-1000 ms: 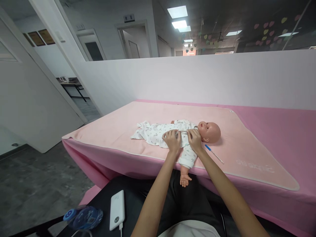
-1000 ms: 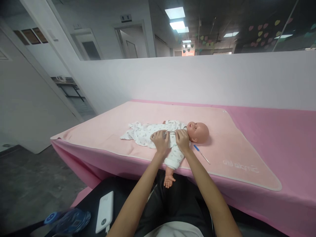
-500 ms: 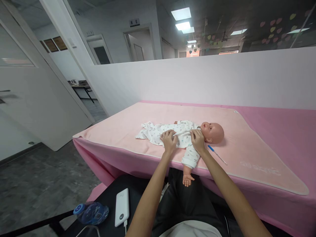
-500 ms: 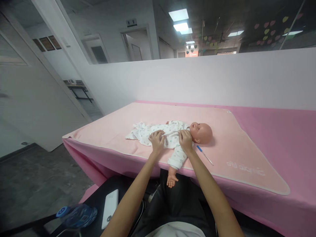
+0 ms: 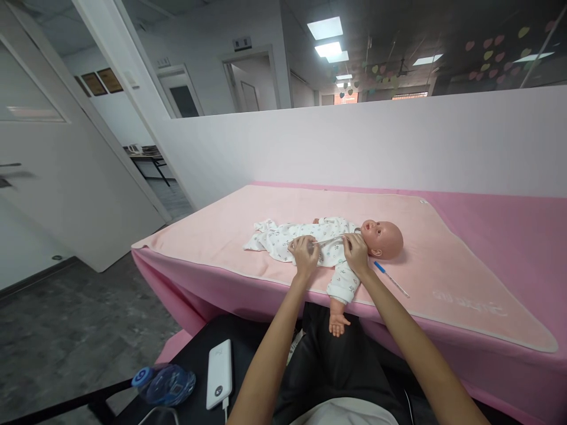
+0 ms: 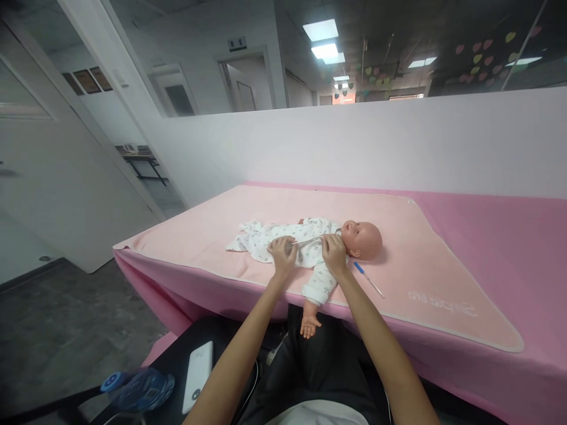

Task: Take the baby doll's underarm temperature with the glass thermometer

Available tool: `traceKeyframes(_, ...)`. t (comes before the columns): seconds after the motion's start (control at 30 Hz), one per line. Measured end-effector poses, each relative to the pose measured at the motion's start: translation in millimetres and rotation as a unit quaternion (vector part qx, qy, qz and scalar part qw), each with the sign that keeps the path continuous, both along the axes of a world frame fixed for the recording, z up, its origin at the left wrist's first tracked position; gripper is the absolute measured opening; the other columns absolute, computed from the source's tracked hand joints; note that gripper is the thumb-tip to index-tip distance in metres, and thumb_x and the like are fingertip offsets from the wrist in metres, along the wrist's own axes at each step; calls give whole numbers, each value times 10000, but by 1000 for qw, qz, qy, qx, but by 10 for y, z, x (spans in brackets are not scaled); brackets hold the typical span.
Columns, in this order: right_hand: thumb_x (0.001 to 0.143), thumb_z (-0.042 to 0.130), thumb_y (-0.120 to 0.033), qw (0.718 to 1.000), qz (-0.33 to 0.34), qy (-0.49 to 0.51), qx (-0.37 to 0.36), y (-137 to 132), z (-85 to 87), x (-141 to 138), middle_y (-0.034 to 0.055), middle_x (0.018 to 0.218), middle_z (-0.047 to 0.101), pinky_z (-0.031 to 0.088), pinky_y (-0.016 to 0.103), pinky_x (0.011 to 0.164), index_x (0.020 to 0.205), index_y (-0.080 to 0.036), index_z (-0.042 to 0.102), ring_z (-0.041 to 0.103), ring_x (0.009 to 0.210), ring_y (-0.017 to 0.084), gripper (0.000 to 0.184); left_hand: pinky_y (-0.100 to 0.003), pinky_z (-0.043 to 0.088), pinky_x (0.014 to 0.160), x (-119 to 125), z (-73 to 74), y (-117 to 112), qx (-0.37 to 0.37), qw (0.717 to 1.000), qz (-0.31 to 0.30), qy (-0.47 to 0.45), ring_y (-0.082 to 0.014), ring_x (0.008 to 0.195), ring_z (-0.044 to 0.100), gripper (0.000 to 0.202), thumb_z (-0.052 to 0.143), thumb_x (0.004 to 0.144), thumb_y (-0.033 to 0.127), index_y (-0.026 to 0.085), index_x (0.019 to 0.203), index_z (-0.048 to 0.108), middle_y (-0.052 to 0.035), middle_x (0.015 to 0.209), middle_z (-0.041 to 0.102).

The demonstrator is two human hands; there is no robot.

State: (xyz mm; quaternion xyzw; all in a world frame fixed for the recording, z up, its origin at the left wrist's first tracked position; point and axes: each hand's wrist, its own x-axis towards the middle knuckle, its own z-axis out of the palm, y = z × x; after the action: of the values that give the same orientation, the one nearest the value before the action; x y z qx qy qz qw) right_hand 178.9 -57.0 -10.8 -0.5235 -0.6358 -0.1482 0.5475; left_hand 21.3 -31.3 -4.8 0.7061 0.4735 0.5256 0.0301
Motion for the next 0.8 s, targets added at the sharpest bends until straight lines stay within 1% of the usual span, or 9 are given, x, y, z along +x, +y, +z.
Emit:
traceKeyframes(0.1,884,364,-243,1000,2,6,6,16,-15,8,58,759,609,412,312,685,799,-195,563,525,744,182,222,-383,260,887,14,-15,13,-7,1000,4,1,-197,873,515,84,452,799,227,214,770,529,-20,802,613)
traceKeyframes(0.3,885,361,-245,1000,7,4,8,13,-10,10,56,757,607,413,315,689,798,-197,564,524,745,183,226,-403,257,902,10,-7,16,-34,999,4,5,-200,857,530,235,328,871,260,209,804,548,-42,823,628)
traceKeyframes(0.37,885,360,-242,1000,6,1,5,5,-2,7,55,762,608,415,314,688,807,-199,567,527,746,184,225,-406,254,905,4,5,-2,-30,999,-2,12,-206,862,530,221,358,862,280,217,800,560,-39,826,636)
traceKeyframes(0.43,886,362,-237,1000,4,0,0,0,4,3,57,770,611,417,311,690,817,-197,568,529,750,183,222,-404,256,903,2,15,-20,-22,999,-9,27,-214,870,527,148,437,822,289,224,810,569,-35,839,640)
traceKeyframes(0.5,886,365,-233,1000,1,-1,0,1,3,1,58,772,614,418,309,691,819,-193,568,530,751,182,218,-401,258,899,8,20,-29,-14,999,-5,45,-221,880,524,102,490,777,261,227,824,573,-35,850,642)
traceKeyframes(0.57,884,367,-230,1000,1,0,4,7,-3,2,58,767,615,418,308,691,816,-192,567,532,752,182,215,-401,259,896,17,18,-27,-7,998,8,54,-223,880,526,105,502,755,236,225,828,577,-34,844,642)
traceKeyframes(0.8,882,373,-230,1000,2,-2,-2,8,-4,4,55,762,612,407,305,682,813,-195,562,528,750,182,205,-390,270,881,29,-3,-3,14,999,30,43,-204,841,545,124,488,796,264,216,842,593,-27,814,650)
